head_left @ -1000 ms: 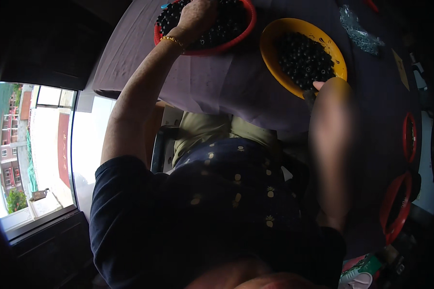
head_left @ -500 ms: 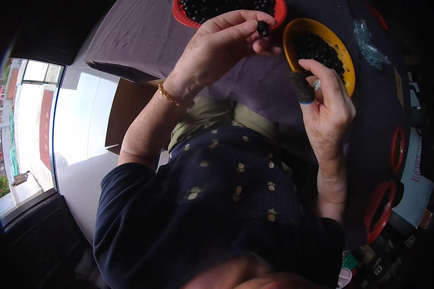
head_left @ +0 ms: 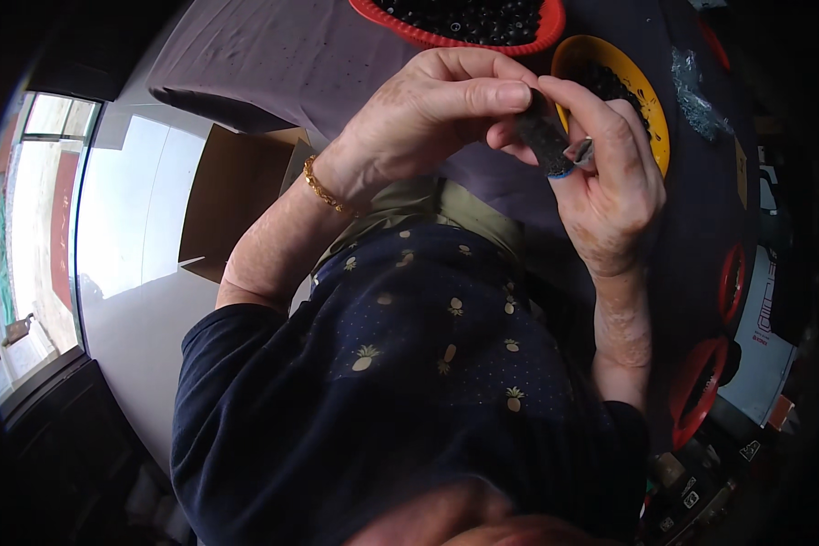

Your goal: The person processes small black spherical components by hand, picking them from a bowl and manipulating them with a hand tool.

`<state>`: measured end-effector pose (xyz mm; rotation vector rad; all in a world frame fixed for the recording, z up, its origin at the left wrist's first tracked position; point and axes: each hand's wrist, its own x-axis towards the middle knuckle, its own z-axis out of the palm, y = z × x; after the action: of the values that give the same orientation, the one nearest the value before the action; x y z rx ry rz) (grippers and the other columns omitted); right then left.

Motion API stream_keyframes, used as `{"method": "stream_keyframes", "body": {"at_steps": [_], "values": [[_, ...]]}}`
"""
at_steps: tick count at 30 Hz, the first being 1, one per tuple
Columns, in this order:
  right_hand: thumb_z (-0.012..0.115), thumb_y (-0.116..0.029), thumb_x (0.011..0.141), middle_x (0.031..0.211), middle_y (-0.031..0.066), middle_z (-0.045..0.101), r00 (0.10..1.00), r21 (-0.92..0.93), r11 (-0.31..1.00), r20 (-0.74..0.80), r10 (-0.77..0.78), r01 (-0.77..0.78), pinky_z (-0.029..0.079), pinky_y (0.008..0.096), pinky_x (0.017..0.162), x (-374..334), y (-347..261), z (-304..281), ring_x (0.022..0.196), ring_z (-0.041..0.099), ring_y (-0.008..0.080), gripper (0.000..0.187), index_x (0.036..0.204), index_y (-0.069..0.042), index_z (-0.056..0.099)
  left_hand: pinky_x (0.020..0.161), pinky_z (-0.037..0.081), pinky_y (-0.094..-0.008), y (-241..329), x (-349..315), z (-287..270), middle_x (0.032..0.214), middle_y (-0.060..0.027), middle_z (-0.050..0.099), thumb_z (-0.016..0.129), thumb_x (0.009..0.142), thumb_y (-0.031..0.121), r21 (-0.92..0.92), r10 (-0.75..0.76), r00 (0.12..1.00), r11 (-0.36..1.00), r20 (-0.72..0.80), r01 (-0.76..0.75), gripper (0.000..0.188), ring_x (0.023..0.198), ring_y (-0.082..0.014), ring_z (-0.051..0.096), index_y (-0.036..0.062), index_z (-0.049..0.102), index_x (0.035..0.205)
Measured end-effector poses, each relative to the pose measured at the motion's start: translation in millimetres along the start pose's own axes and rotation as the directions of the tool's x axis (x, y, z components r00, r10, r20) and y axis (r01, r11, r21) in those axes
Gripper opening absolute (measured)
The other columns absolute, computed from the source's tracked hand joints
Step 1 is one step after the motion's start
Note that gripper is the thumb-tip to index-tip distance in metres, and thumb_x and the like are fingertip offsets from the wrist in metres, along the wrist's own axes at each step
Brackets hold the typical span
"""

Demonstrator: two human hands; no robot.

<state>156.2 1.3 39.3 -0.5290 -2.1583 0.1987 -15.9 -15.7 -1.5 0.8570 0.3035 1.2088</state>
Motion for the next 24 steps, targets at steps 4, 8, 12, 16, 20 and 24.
{"method": "stream_keyframes", "body": {"at_steps": [4,8,12,16,20,24], "values": [[0.067,0.014,0.065,0.080,0.0051,0.060,0.995,-0.015,0.998,-0.082,-0.064,0.063,0.048,0.0227,0.053,-12,4,6,0.061,0.054,0.0114,0.042,0.105,0.003,0.060,0.063,0.046,-0.0235,-4,2,8,0.086,-0.0046,0.061,0.063,0.083,0.020,-0.041,-0.057,0.998,0.998,-0.002,0.056,0.029,0.065,-0.0091,0.052,-0.0004,0.060,0.104],[0.067,0.013,0.067,0.083,0.0070,0.063,0.978,-0.165,0.983,-0.179,-0.107,0.078,0.050,0.0237,0.056,-12,4,3,0.065,0.059,0.0158,0.039,0.104,0.001,0.060,0.075,0.052,-0.0289,-12,3,13,0.086,-0.0049,0.062,0.056,0.089,0.014,-0.195,-0.027,1.000,0.981,-0.008,0.025,0.023,0.069,-0.0099,0.057,-0.0004,0.061,0.105],[0.066,0.011,0.070,0.083,0.0075,0.063,0.987,-0.222,0.971,-0.116,-0.112,0.084,0.050,0.0240,0.056,-17,2,-4,0.063,0.058,0.0140,0.035,0.103,0.002,0.059,0.070,0.044,-0.0236,-8,4,21,0.085,-0.0033,0.061,0.057,0.087,0.017,-0.236,-0.145,0.988,0.963,-0.055,0.128,0.029,0.070,-0.0098,0.053,-0.0012,0.058,0.110],[0.066,-0.004,0.078,0.083,0.0080,0.062,0.998,-0.048,0.999,-0.054,0.012,-0.014,0.045,0.0208,0.052,-16,-6,-12,0.061,0.056,0.0121,0.031,0.107,0.003,0.057,0.070,0.043,-0.0226,-13,4,21,0.086,-0.0037,0.061,0.056,0.088,0.018,-0.037,-0.025,0.988,0.999,-0.152,0.020,0.029,0.068,-0.0090,0.052,-0.0011,0.058,0.110],[0.059,-0.026,0.086,0.077,0.0050,0.058,0.998,-0.282,0.958,0.023,0.056,-0.047,0.044,0.0256,0.053,-9,5,-28,0.062,0.056,0.0139,0.029,0.102,-0.002,0.058,0.070,0.044,-0.0215,-13,5,15,0.086,-0.0042,0.060,0.055,0.089,0.020,0.053,0.060,0.998,0.997,-0.018,-0.059,0.029,0.067,-0.0064,0.050,-0.0010,0.058,0.109],[0.063,-0.036,0.082,0.072,0.0034,0.056,0.993,-0.412,0.911,0.117,0.010,0.039,0.045,0.0274,0.053,-3,5,-27,0.061,0.056,0.0172,0.034,0.093,-0.005,0.058,0.073,0.049,-0.0256,-18,5,15,0.088,-0.0058,0.061,0.054,0.090,0.018,0.042,0.041,0.999,0.998,-0.030,-0.039,0.028,0.073,-0.0078,0.055,-0.0028,0.057,0.109]]}}
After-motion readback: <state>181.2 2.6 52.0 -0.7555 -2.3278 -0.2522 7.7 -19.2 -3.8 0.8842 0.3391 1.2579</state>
